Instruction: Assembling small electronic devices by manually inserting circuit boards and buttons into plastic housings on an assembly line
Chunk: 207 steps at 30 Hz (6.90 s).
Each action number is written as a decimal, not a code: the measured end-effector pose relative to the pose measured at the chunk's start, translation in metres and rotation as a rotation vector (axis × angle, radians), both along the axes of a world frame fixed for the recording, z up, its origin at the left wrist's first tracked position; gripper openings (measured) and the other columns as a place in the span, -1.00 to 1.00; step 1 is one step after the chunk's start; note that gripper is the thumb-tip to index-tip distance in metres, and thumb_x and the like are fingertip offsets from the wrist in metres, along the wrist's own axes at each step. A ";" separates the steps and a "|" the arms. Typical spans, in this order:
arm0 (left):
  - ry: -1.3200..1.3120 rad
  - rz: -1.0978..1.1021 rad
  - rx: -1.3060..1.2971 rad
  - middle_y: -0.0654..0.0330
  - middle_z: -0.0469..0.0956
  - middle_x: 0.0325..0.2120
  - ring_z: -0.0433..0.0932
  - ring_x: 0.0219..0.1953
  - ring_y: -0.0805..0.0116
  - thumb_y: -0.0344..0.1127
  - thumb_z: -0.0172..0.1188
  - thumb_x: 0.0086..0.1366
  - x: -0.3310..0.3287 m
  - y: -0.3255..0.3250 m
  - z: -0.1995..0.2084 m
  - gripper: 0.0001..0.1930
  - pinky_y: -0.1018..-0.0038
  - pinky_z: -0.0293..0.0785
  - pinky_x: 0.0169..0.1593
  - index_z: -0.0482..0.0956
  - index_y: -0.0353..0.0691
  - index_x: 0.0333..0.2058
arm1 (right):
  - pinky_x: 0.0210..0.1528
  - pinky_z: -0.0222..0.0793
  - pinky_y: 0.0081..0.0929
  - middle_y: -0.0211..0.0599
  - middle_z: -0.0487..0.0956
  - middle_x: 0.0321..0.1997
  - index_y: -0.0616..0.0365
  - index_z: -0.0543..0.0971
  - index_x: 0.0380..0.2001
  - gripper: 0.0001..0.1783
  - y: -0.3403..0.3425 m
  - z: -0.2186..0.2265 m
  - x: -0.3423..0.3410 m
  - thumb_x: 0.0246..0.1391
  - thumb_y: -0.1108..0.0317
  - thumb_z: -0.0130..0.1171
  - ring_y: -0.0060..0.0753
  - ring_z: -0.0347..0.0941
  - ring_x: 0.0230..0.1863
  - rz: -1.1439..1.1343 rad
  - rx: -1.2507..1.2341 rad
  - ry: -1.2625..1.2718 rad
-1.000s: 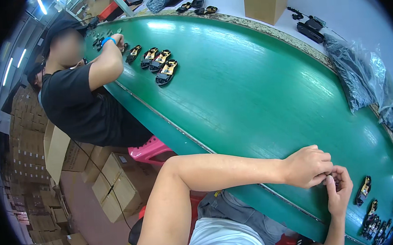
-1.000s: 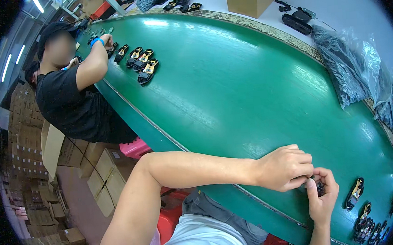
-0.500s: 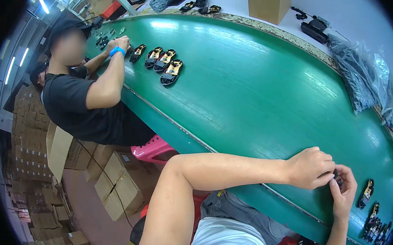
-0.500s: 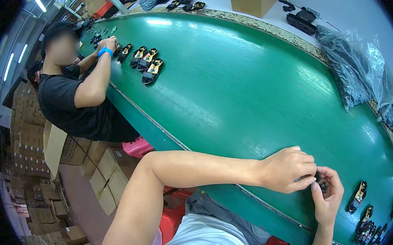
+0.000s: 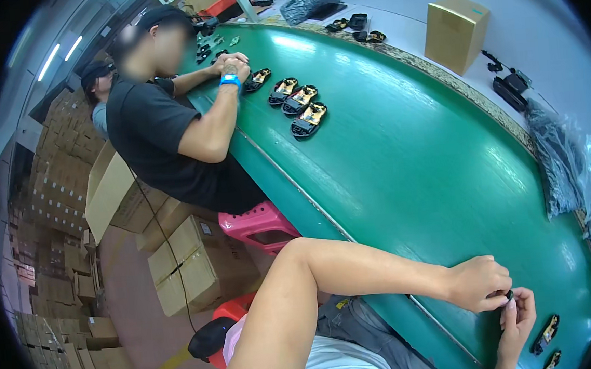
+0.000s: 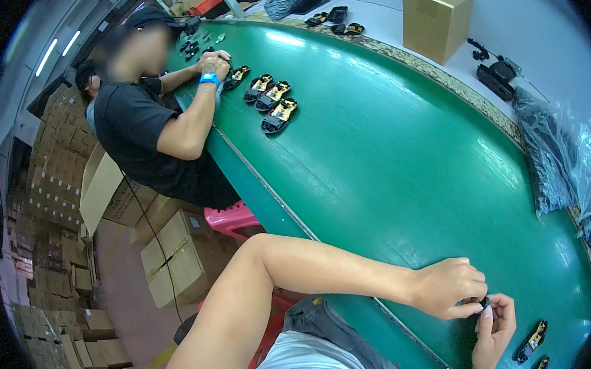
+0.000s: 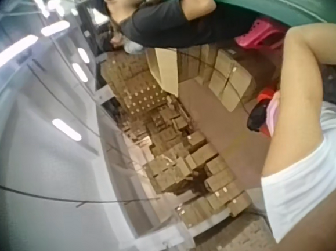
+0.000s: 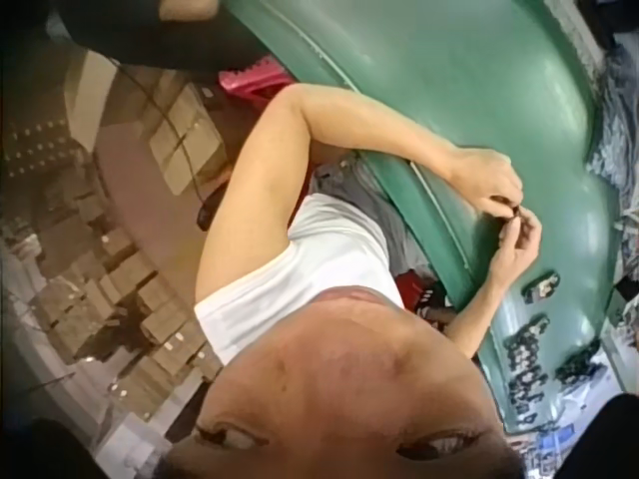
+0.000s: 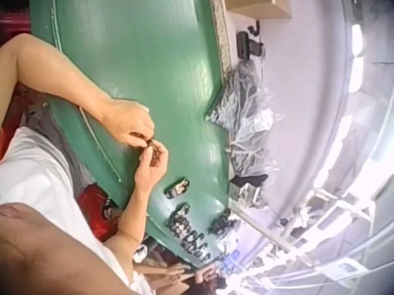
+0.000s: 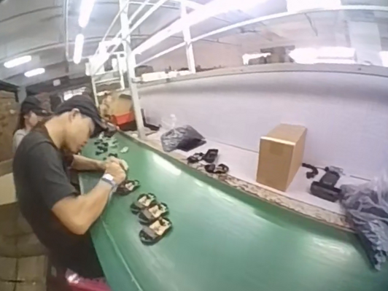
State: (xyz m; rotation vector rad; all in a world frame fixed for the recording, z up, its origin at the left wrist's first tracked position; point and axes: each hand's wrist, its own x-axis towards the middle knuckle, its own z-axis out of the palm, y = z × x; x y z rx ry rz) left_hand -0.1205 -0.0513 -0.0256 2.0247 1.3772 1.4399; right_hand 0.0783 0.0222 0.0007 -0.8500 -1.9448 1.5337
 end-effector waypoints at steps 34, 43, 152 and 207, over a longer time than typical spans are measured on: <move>-0.043 -0.044 -0.024 0.13 0.56 -0.41 0.56 -0.39 0.09 -0.32 0.21 0.17 -0.001 -0.003 0.003 -0.83 0.22 0.39 -0.23 0.52 -0.24 -0.27 | -0.43 0.14 -0.70 -0.54 0.42 -0.48 0.24 0.45 -0.31 -0.85 -0.009 0.014 -0.005 0.29 0.40 0.17 -0.76 0.23 -0.49 0.006 0.046 -0.134; -0.040 -0.053 -0.042 0.15 0.57 -0.42 0.59 -0.37 0.12 -0.32 0.25 0.16 -0.003 -0.004 0.008 -0.81 0.23 0.40 -0.22 0.54 -0.23 -0.26 | -0.44 0.10 -0.67 -0.55 0.40 -0.48 0.25 0.46 -0.32 -0.89 -0.006 0.014 -0.005 0.26 0.45 0.16 -0.76 0.21 -0.48 0.017 0.072 -0.156; 0.058 -0.002 0.016 0.09 0.55 -0.33 0.59 -0.33 0.09 -0.36 0.26 0.15 -0.002 -0.015 0.016 -0.69 0.20 0.41 -0.24 0.48 -0.26 -0.12 | -0.20 0.29 -0.69 -0.41 0.50 -0.23 0.30 0.44 0.04 -0.67 -0.021 0.029 -0.011 0.24 0.47 0.20 -0.66 0.39 -0.26 -0.035 0.137 -0.189; 0.102 -0.124 -0.046 0.17 0.52 -0.37 0.57 -0.31 0.16 -0.26 0.39 0.11 -0.018 -0.035 0.035 -0.67 0.23 0.42 -0.22 0.49 -0.20 -0.19 | -0.17 0.32 -0.61 -0.36 0.55 -0.31 0.36 0.45 -0.02 -0.68 -0.042 0.055 -0.018 0.21 0.45 0.19 -0.61 0.42 -0.30 0.037 0.083 -0.238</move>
